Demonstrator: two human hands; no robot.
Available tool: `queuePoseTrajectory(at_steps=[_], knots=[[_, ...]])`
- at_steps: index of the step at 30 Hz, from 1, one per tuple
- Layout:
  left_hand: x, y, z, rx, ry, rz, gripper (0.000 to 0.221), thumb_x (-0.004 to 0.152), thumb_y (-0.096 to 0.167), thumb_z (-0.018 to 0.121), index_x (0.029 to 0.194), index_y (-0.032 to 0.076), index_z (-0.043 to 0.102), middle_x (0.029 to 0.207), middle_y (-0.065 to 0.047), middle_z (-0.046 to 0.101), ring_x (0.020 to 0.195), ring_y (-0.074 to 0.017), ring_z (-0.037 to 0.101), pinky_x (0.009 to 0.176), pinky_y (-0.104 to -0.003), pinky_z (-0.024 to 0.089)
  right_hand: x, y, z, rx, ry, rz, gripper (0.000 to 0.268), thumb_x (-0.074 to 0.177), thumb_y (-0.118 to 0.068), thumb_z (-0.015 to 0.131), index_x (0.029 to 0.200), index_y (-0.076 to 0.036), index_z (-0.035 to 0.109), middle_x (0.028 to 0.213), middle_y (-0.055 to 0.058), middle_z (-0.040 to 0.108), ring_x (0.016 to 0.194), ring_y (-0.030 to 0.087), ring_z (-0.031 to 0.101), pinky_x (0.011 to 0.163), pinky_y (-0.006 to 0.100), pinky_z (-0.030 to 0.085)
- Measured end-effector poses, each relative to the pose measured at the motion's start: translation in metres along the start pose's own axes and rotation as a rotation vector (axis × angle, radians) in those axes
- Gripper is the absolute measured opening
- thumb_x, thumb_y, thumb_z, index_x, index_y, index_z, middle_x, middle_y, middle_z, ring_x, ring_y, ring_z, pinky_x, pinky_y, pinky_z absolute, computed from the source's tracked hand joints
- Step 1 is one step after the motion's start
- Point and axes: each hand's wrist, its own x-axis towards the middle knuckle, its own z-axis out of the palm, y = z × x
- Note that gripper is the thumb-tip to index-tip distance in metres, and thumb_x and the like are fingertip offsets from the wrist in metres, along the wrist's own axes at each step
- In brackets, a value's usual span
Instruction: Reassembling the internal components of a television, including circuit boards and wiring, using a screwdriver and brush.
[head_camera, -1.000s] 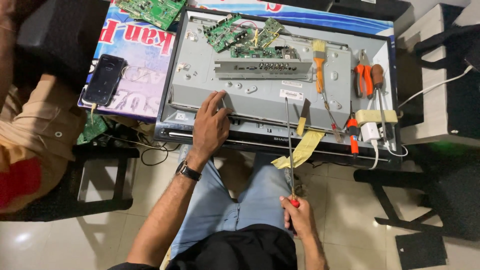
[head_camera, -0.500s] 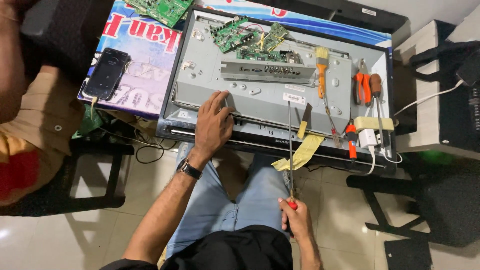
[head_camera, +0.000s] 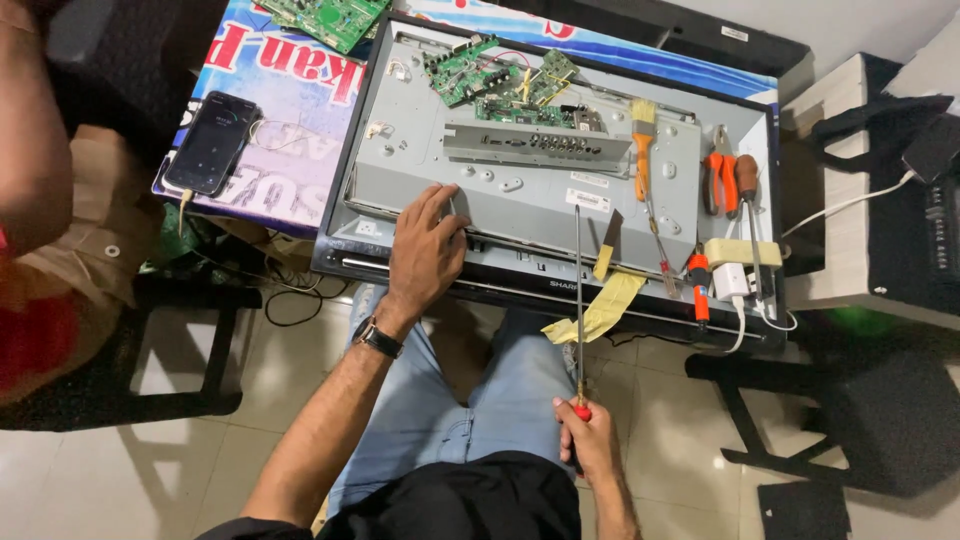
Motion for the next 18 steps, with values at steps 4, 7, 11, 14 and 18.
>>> queuePoseTrajectory(at_steps=[4, 7, 11, 14, 18], knots=[[0.0, -0.002, 0.002, -0.043, 0.027, -0.01, 0.018, 0.087, 0.007, 0.068, 0.104, 0.009, 0.069, 0.15, -0.01, 0.05, 0.145, -0.0301, 0.041, 0.119, -0.045, 0.035, 0.002, 0.002, 0.0, 0.02, -0.005, -0.028, 0.028, 0.089, -0.018, 0.073, 0.077, 0.005, 0.062, 0.047, 0.01, 0.049, 0.032, 0.019, 0.04, 0.034, 0.032, 0.034], [-0.003, -0.003, 0.004, 0.001, 0.009, -0.008, 0.016, 0.087, 0.01, 0.07, 0.103, 0.01, 0.067, 0.147, -0.008, 0.051, 0.143, -0.0294, 0.042, 0.118, -0.046, 0.037, -0.004, -0.003, 0.002, -0.006, -0.001, -0.025, 0.028, 0.089, -0.018, 0.072, 0.077, 0.005, 0.062, 0.048, 0.011, 0.049, 0.033, 0.019, 0.041, 0.035, 0.032, 0.035], [0.001, -0.001, 0.001, -0.005, 0.014, -0.003, 0.017, 0.087, 0.009, 0.069, 0.104, 0.01, 0.067, 0.148, -0.009, 0.05, 0.144, -0.0295, 0.042, 0.118, -0.045, 0.036, 0.002, 0.0, 0.001, 0.0, -0.005, -0.03, 0.028, 0.089, -0.018, 0.072, 0.076, 0.005, 0.061, 0.047, 0.01, 0.049, 0.033, 0.019, 0.039, 0.034, 0.032, 0.035], [-0.001, 0.0, 0.0, 0.014, 0.012, -0.006, 0.015, 0.088, 0.009, 0.068, 0.103, 0.009, 0.067, 0.146, -0.009, 0.052, 0.143, -0.0296, 0.043, 0.118, -0.045, 0.037, 0.004, 0.006, -0.002, 0.008, -0.007, -0.023, 0.028, 0.089, -0.018, 0.072, 0.076, 0.005, 0.061, 0.047, 0.01, 0.049, 0.032, 0.019, 0.039, 0.034, 0.032, 0.035], [0.0, -0.002, 0.003, 0.026, -0.005, -0.009, 0.018, 0.088, 0.009, 0.067, 0.105, 0.009, 0.068, 0.147, -0.01, 0.051, 0.144, -0.0294, 0.042, 0.118, -0.045, 0.036, 0.002, 0.002, -0.001, -0.006, -0.011, -0.025, 0.028, 0.089, -0.018, 0.073, 0.076, 0.005, 0.062, 0.047, 0.011, 0.05, 0.032, 0.02, 0.04, 0.034, 0.032, 0.035]])
